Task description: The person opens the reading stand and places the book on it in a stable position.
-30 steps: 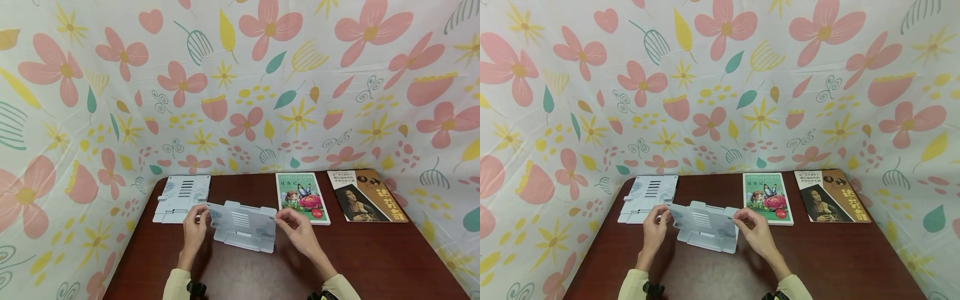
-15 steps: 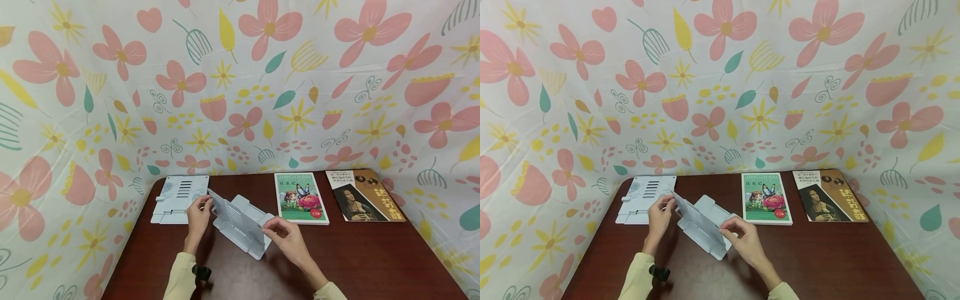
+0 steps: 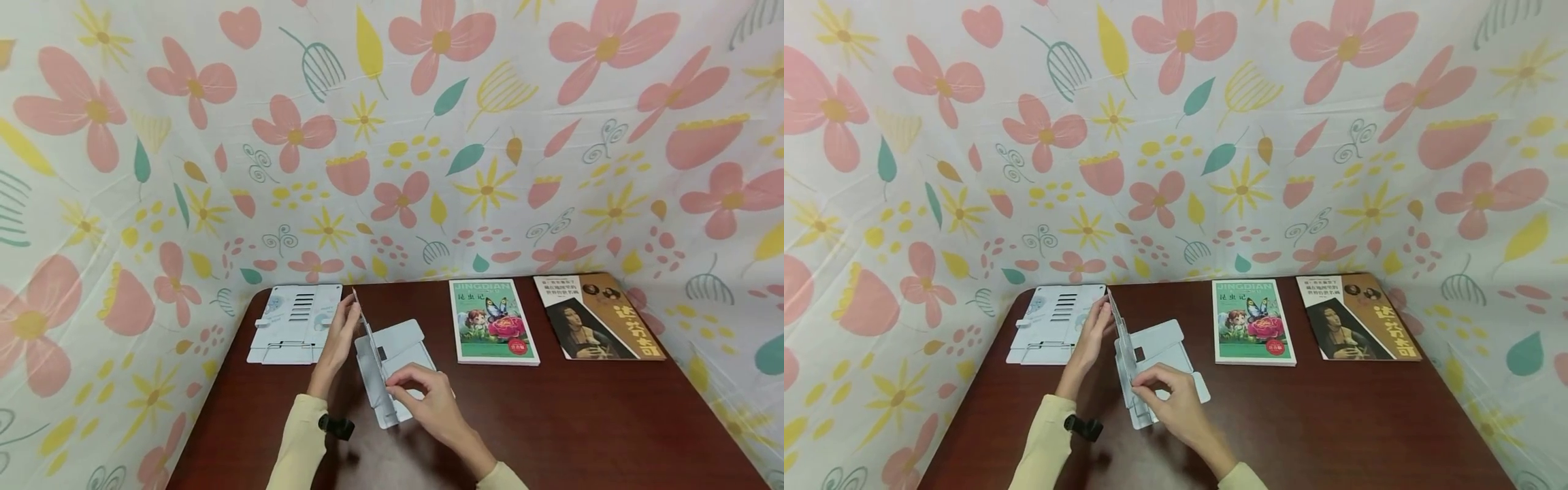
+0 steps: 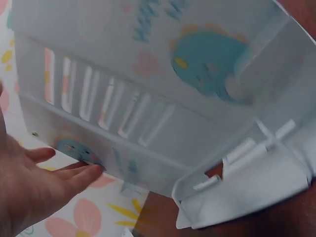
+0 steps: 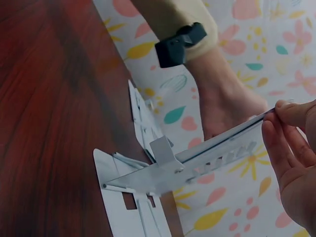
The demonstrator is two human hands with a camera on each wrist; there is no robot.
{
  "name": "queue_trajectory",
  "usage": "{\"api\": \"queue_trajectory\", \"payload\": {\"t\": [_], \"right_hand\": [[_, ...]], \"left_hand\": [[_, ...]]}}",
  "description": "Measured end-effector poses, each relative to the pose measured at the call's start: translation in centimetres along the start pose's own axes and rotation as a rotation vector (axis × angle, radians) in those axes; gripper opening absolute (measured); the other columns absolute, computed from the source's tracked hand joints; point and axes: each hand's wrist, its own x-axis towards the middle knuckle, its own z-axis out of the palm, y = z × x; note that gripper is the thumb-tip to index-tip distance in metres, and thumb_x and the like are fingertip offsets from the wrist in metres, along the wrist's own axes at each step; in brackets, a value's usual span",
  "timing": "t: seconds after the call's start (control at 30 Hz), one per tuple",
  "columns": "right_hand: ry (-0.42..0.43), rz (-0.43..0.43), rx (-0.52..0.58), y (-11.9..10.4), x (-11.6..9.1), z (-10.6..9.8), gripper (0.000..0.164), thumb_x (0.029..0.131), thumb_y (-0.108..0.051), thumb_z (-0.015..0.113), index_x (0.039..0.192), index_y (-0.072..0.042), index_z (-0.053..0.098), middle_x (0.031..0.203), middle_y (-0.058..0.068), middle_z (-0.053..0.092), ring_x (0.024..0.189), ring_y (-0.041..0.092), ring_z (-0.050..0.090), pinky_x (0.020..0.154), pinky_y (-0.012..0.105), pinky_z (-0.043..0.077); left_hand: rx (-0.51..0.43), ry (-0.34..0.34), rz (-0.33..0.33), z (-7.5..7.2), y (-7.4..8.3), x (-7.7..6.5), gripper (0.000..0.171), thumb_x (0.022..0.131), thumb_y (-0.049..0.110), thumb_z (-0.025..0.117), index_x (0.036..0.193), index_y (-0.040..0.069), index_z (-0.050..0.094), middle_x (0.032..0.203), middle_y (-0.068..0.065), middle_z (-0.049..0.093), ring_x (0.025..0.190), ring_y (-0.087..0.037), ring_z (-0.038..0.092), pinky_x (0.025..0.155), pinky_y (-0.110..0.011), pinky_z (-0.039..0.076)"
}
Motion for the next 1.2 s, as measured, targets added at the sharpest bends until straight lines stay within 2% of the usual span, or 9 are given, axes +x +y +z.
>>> {"api": "queue_trajectory", "payload": {"t": [0.1,0.27,0.43,0.5,0.67,0.77,0.87,0.93,1.2], "right_hand": [[0.003,0.019,-0.03,0.1,0.4,0.4,0.011,0.086,0.005,0.075,0.092,-0.004,0.074,0.086,0.011,0.075,0.08,0.011,0.071,0.073,0.027,0.06],[0.013,-0.012,-0.03,0.2,0.7,0.8,0.018,0.084,0.01,0.074,0.095,-0.005,0.074,0.088,0.012,0.075,0.081,0.015,0.072,0.073,0.027,0.061],[-0.045,0.006,-0.021,0.8,0.4,-0.2,0.012,0.092,0.004,0.069,0.101,-0.001,0.075,0.095,0.015,0.077,0.087,0.017,0.074,0.079,0.028,0.061],[-0.061,0.034,-0.099,1.6,0.3,-1.2,0.011,0.093,0.0,0.07,0.101,-0.003,0.076,0.096,0.012,0.077,0.087,0.016,0.074,0.079,0.028,0.061],[-0.042,0.172,-0.456,5.4,-0.3,-4.5,0.009,0.088,-0.001,0.076,0.094,-0.008,0.076,0.091,0.004,0.076,0.082,0.012,0.069,0.073,0.028,0.059],[-0.115,0.264,-0.58,7.8,-1.2,-6.0,0.01,0.087,-0.001,0.077,0.095,-0.006,0.076,0.088,0.002,0.071,0.079,0.011,0.065,0.069,0.027,0.056],[-0.202,0.303,-0.588,9.5,-2.0,-6.6,0.01,0.087,-0.001,0.076,0.096,-0.004,0.075,0.087,0.002,0.067,0.079,0.013,0.064,0.068,0.026,0.055],[-0.223,0.301,-0.574,10.4,-2.2,-6.7,0.009,0.087,-0.001,0.076,0.095,-0.004,0.075,0.087,0.002,0.065,0.079,0.013,0.064,0.068,0.026,0.055],[-0.149,0.283,-0.582,11.6,-1.9,-6.2,0.014,0.085,0.004,0.075,0.081,-0.009,0.072,0.077,-0.002,0.06,0.07,0.005,0.056,0.062,0.022,0.051]], "left_hand": [[-0.035,-0.054,-0.02,0.3,0.2,0.5,0.06,0.108,0.037,0.044,0.159,0.011,0.027,0.151,-0.024,0.044,0.134,-0.039,0.05,0.109,-0.057,0.044],[-0.079,-0.107,-0.055,0.6,0.1,1.0,0.063,0.107,0.035,0.048,0.161,0.014,0.024,0.158,-0.023,0.035,0.141,-0.041,0.045,0.11,-0.059,0.042],[-0.098,-0.144,-0.058,0.8,0.1,1.8,0.063,0.106,0.034,0.049,0.16,0.011,0.026,0.157,-0.024,0.038,0.141,-0.042,0.045,0.11,-0.059,0.043],[-0.101,-0.155,-0.055,0.8,0.1,2.2,0.063,0.106,0.033,0.05,0.16,0.01,0.027,0.155,-0.024,0.039,0.14,-0.043,0.046,0.109,-0.059,0.044],[-0.09,-0.172,-0.063,0.7,0.1,2.8,0.062,0.105,0.033,0.05,0.16,0.011,0.029,0.155,-0.024,0.041,0.139,-0.042,0.048,0.109,-0.059,0.044],[-0.079,-0.177,-0.062,0.6,-0.2,3.1,0.062,0.106,0.031,0.049,0.16,0.008,0.029,0.154,-0.026,0.041,0.138,-0.043,0.049,0.108,-0.059,0.045],[-0.084,-0.183,-0.063,0.6,-0.4,3.2,0.061,0.106,0.029,0.048,0.159,0.005,0.029,0.152,-0.028,0.042,0.136,-0.045,0.05,0.107,-0.058,0.046],[-0.095,-0.189,-0.07,0.7,-0.4,3.3,0.061,0.106,0.03,0.048,0.159,0.007,0.03,0.151,-0.028,0.043,0.136,-0.045,0.05,0.108,-0.059,0.045],[-0.11,-0.191,-0.062,1.3,-0.7,3.8,0.062,0.106,0.036,0.047,0.159,0.009,0.031,0.155,-0.028,0.04,0.141,-0.043,0.045,0.111,-0.063,0.039]]}}
